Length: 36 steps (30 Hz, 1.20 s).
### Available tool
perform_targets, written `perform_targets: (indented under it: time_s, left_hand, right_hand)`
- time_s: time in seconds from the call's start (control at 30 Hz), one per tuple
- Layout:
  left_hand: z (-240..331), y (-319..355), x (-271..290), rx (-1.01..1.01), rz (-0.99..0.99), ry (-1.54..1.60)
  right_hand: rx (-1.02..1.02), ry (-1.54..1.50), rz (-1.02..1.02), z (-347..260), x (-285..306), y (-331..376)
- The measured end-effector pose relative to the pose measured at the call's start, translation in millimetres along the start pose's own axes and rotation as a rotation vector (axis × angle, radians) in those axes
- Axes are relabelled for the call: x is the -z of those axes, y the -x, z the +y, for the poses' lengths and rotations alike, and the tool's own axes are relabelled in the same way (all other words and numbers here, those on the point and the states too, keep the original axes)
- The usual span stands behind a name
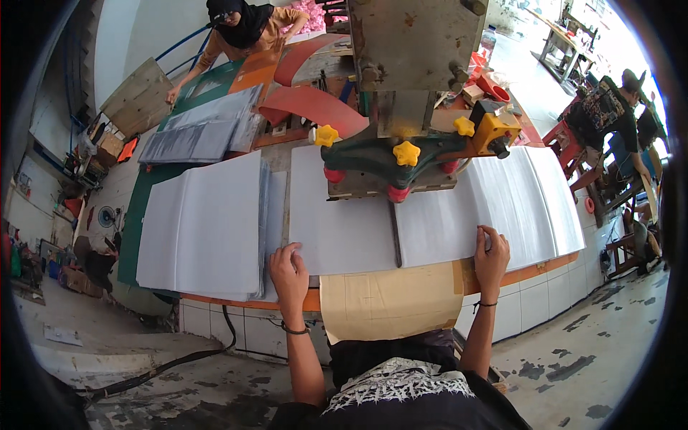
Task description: The person folds large silver sheets under a specialized press, alignment being assisted by a slotted guide. They repeatedly position the sheets, engage the press by hand, and then fold and stack the finished material.
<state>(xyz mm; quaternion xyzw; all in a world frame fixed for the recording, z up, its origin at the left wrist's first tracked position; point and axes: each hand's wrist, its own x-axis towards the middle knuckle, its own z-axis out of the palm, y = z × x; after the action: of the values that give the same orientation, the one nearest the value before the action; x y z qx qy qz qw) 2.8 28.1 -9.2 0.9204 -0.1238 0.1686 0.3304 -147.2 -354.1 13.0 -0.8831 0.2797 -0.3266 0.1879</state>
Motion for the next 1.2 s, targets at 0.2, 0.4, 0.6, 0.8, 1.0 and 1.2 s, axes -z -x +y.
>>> perform_targets:
  time_s: [0.2, 0.4, 0.6, 0.8, 1.0, 1.2]
  left_hand:
    - [0.1, -1.4, 1.0, -0.01, 0.003, 0.008]
    - [-2.6, -1.7, 1.0, -0.031, 0.01, 0.029]
    - [-3.4, -1.3, 0.5, -0.026, 0.003, 0.027]
    - [-4.5, -0.2, 1.0, -0.036, 0.011, 0.04]
    - [-3.0, 0.4, 0.5, -0.016, -0.005, 0.018]
    - [-4.8, 0.4, 0.0, -0.031, 0.006, 0.008]
  right_hand:
    - [-0.027, 0.002, -0.011, -1.4, -0.3, 0.5]
    - [-0.021, 0.007, -0.01, -2.4, -1.3, 0.3]
    - [0.011, 0.016, 0.021, 0.7, -4.2, 1.4]
    - [0.026, 0.022, 0.015, 1.7, -3.5, 3.5]
    - [0.012, 0.023, 0.009, -1.5, -0.8, 1.2]
    - [0.044, -0.002, 0.026, -3.5, -0.1, 0.3]
